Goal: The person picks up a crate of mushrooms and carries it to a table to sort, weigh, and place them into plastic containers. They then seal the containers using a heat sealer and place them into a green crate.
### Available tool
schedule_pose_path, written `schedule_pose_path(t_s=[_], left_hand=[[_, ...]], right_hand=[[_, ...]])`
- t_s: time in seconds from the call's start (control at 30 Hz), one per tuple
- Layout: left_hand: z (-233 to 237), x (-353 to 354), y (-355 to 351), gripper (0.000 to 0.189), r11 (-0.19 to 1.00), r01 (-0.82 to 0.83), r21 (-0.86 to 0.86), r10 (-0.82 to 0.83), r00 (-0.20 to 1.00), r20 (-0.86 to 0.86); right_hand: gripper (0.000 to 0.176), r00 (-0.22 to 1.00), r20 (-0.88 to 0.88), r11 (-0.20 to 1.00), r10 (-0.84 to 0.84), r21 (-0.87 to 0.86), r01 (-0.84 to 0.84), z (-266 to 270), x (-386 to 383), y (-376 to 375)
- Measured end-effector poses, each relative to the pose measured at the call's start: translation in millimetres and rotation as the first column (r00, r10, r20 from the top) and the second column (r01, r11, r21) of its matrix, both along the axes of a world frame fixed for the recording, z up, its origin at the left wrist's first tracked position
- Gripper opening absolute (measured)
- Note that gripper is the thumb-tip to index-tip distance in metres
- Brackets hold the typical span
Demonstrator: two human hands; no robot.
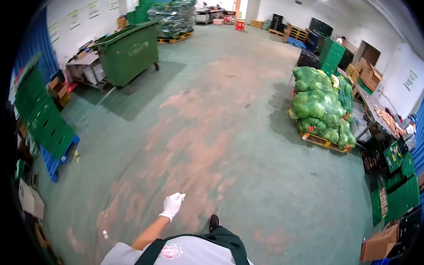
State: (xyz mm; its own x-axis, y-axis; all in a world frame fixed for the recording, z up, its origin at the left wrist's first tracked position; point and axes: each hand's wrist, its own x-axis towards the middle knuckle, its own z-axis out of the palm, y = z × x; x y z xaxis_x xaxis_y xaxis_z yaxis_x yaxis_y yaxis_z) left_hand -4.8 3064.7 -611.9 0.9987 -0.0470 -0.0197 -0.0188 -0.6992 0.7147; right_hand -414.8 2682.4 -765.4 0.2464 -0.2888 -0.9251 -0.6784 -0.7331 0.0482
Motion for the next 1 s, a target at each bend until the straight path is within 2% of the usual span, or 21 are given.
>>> schedule_pose_path(t_s=[0.1, 0.13, 0.17, 0.2, 0.23, 0.27, 0.3, 0.33, 0.4, 0.47, 0.53, 0.6, 0.63, 0.67, 0.7, 0.77, 0.8, 0.83, 0.87, 0.93, 1.0], left_hand=[[-44, 52, -10, 0.044, 0.992, 0.052, 0.117, -0.012, 0.948, -0.318], [-54, 64, -9, 0.044, 0.98, 0.046, 0.193, 0.026, 0.934, -0.356], [-65, 78, -7, 0.044, 0.964, 0.046, 0.262, 0.061, 0.92, -0.387], [-67, 91, -2, 0.045, 0.96, 0.033, 0.278, 0.103, 0.882, -0.46], [-78, 103, 5, 0.045, 0.956, -0.005, 0.293, 0.156, 0.854, -0.496], [-109, 112, 18, 0.045, 0.937, -0.093, 0.337, 0.251, 0.849, -0.465], [-123, 120, 28, 0.045, 0.937, -0.158, 0.312, 0.299, 0.827, -0.476], [-127, 130, 36, 0.042, 0.921, -0.139, 0.363, 0.332, 0.766, -0.55], [-117, 143, 41, 0.037, 0.902, -0.293, 0.318, 0.43, 0.681, -0.593], [-262, 170, 94, 0.036, 0.819, -0.334, 0.467, 0.57, 0.57, -0.591], [-340, 209, 125, 0.035, 0.895, -0.219, 0.389, 0.423, 0.695, -0.581], [-352, 282, 115, 0.034, 0.923, -0.145, 0.355, 0.335, 0.754, -0.564], [-356, 327, 95, 0.03, 0.818, 0.225, 0.529, 0.166, 0.789, -0.592], [-357, 352, 81, 0.026, 0.56, 0.542, 0.626, 0.007, 0.753, -0.658], [-361, 398, 60, 0.024, 0.532, 0.562, 0.634, -0.123, 0.792, -0.598], [-318, 492, -7, 0.024, 0.449, 0.572, 0.686, -0.376, 0.818, -0.435], [-259, 540, -43, 0.025, 0.788, 0.4, 0.468, -0.148, 0.861, -0.486], [-223, 582, -82, 0.021, 0.561, 0.543, 0.625, -0.349, 0.84, -0.416], [-174, 606, -123, 0.018, 0.96, 0.107, 0.257, 0.002, 0.922, -0.388], [-157, 676, -179, 0.021, 0.994, 0.009, 0.113, 0.03, 0.939, -0.342], [-143, 741, -234, 0.019, 0.976, 0.107, 0.187, -0.05, 0.957, -0.287]], right_hand=[[0.031, 0.939, 0.185, 0.943, -0.291, 0.221, 0.248, -25, 115, -34], [0.031, 0.942, 0.233, 0.95, -0.242, 0.255, 0.181, -30, 163, -44], [0.027, 0.94, 0.253, 0.963, 0.229, 0.078, -0.256, -1, 237, -49], [0.024, 0.512, 0.284, 0.549, 0.811, -0.067, -0.833, -17, 294, -68], [0.024, 0.455, 0.249, 0.499, 0.855, -0.157, -0.852, 16, 357, -65], [0.03, 0.559, 0.475, 0.713, 0.679, -0.246, -0.657, -8, 401, -81], [0.032, 0.766, 0.597, 0.966, 0.237, -0.06, -0.253, 1, 448, -88], [0.033, 0.751, 0.66, 0.996, -0.01, 0.077, -0.054, 50, 493, -82], [0.026, 0.665, 0.739, 0.993, -0.108, 0.115, 0.034, 75, 561, -86], [0.026, 0.649, 0.735, 0.98, -0.195, 0.169, 0.103, 74, 611, -99], [0.026, 0.634, 0.721, 0.96, -0.279, 0.228, 0.162, 63, 643, -114], [0.026, 0.751, 0.634, 0.982, -0.186, 0.126, 0.138, 30, 650, -130], [0.027, 0.829, 0.501, 0.969, -0.248, 0.143, 0.203, 18, 646, -136], [0.027, 0.888, 0.347, 0.952, -0.303, 0.148, 0.268, 17, 639, -139], [0.029, 0.936, 0.321, 0.989, -0.146, 0.018, 0.148, 18, 635, -143], [0.025, 0.92, 0.218, 0.944, -0.327, 0.021, 0.33, 74, 645, -146], [0.022, 0.862, 0.196, 0.881, -0.468, 0.029, 0.472, 118, 659, -144], [0.023, 0.775, 0.238, 0.804, -0.585, 0.047, 0.592, 118, 663, -149], [0.024, 0.734, 0.234, 0.769, -0.637, 0.125, 0.627, 74, 654, -162], [0.024, 0.567, 0.183, 0.596, -0.803, 0.225, 0.771, -22, 643, -183], [0.023, 0.403, 0.094, 0.413, -0.91, 0.292, 0.863, -90, 643, -198]])
